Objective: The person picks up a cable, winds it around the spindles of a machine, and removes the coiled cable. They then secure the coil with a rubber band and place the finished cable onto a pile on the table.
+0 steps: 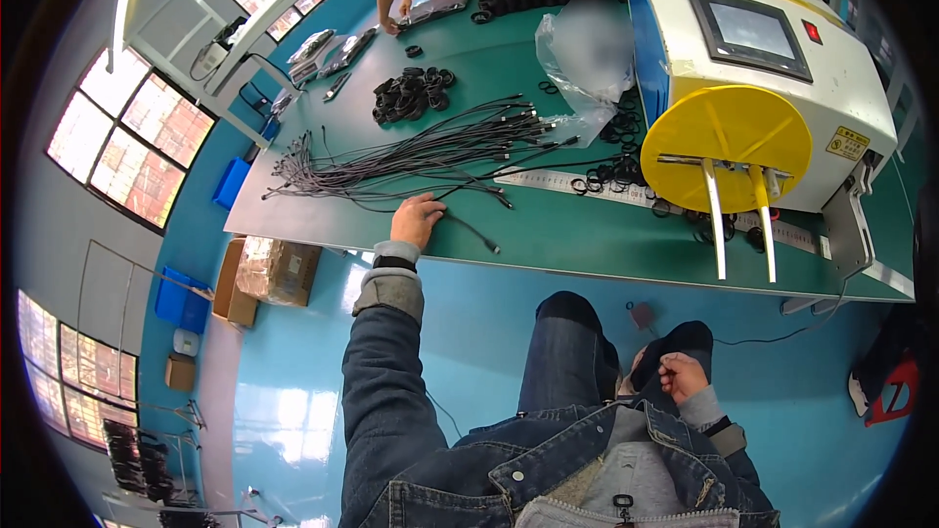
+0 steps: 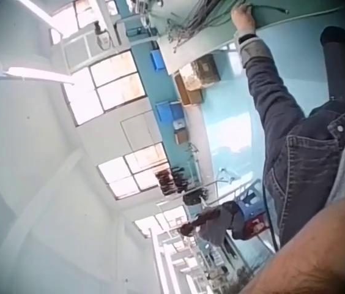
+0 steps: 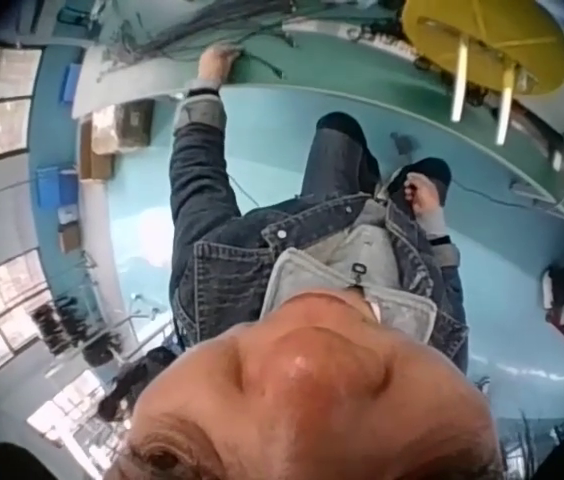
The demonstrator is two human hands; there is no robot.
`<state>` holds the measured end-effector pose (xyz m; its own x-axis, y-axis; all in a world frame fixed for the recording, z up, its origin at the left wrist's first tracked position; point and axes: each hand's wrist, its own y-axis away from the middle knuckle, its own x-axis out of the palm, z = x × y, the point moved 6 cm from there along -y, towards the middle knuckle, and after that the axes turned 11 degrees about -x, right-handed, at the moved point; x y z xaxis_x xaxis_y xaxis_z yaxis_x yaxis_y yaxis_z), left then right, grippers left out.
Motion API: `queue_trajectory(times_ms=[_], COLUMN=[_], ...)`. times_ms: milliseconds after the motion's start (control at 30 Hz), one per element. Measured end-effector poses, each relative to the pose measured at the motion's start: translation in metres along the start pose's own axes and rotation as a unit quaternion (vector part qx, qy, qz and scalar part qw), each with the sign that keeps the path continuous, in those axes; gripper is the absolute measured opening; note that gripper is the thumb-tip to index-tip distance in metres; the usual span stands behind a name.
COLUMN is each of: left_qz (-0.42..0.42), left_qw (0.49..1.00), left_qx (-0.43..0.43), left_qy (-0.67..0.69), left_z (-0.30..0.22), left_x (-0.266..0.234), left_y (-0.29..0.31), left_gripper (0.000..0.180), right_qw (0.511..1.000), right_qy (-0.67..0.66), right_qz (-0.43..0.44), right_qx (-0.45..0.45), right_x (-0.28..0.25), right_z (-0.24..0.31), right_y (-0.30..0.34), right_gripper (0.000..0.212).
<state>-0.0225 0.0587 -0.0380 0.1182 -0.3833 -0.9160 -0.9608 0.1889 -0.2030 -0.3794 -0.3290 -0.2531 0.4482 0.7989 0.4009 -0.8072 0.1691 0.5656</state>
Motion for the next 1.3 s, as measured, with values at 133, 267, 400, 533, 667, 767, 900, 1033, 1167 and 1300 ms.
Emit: queue_trajectory(times_ms=[133, 267, 400, 533, 667, 767, 900, 1033, 1167, 1300], left_qz=[-0.164, -0.097, 0.012, 0.085, 0.148, 0.110, 0.000, 0.064, 0.091, 0.113], left_qw=[0.975, 0.934, 0.922, 0.905, 0.882, 0.893, 0.898, 0.859, 0.845, 0.847], left_qx=[0.146, 0.327, 0.370, 0.335, 0.269, 0.263, 0.245, 0.176, 0.166, 0.161], left_qy=[0.028, 0.102, 0.111, 0.248, 0.357, 0.347, 0.365, 0.476, 0.501, 0.494], left_z=[-0.048, -0.191, -0.252, -0.303, -0.325, -0.341, -0.368, -0.365, -0.368, -0.375], left_x=[-0.041, -0.074, -0.035, -0.040, -0.045, -0.049, -0.057, -0.018, -0.010, -0.007], left_y=[0.013, 0.085, 0.167, 0.210, 0.221, 0.198, 0.144, 0.104, 0.091, 0.079], left_gripper=[0.021, 0.024, 0.026, 0.025, 0.024, 0.023, 0.018, 0.013, 0.013, 0.014], right_qw=[0.997, 0.896, 0.688, 0.517, 0.464, 0.446, 0.422, 0.461, 0.522, 0.518], right_qy=[0.045, 0.149, 0.342, 0.515, 0.537, 0.515, 0.440, 0.395, 0.374, 0.391], right_qz=[-0.004, -0.057, -0.031, 0.013, -0.046, -0.093, -0.144, -0.186, -0.223, -0.259], right_qx=[-0.065, -0.415, -0.639, -0.684, -0.703, -0.726, -0.780, -0.773, -0.733, -0.715], right_x=[0.005, 0.051, 0.112, 0.106, 0.094, 0.096, 0.096, 0.095, 0.092, 0.091], right_z=[0.012, 0.109, 0.183, 0.184, 0.207, 0.236, 0.284, 0.296, 0.298, 0.308], right_y=[0.009, 0.070, 0.152, 0.171, 0.193, 0.194, 0.171, 0.124, 0.092, 0.072], right_gripper=[0.009, 0.023, 0.026, 0.030, 0.042, 0.033, 0.019, 0.015, 0.009, 0.010])
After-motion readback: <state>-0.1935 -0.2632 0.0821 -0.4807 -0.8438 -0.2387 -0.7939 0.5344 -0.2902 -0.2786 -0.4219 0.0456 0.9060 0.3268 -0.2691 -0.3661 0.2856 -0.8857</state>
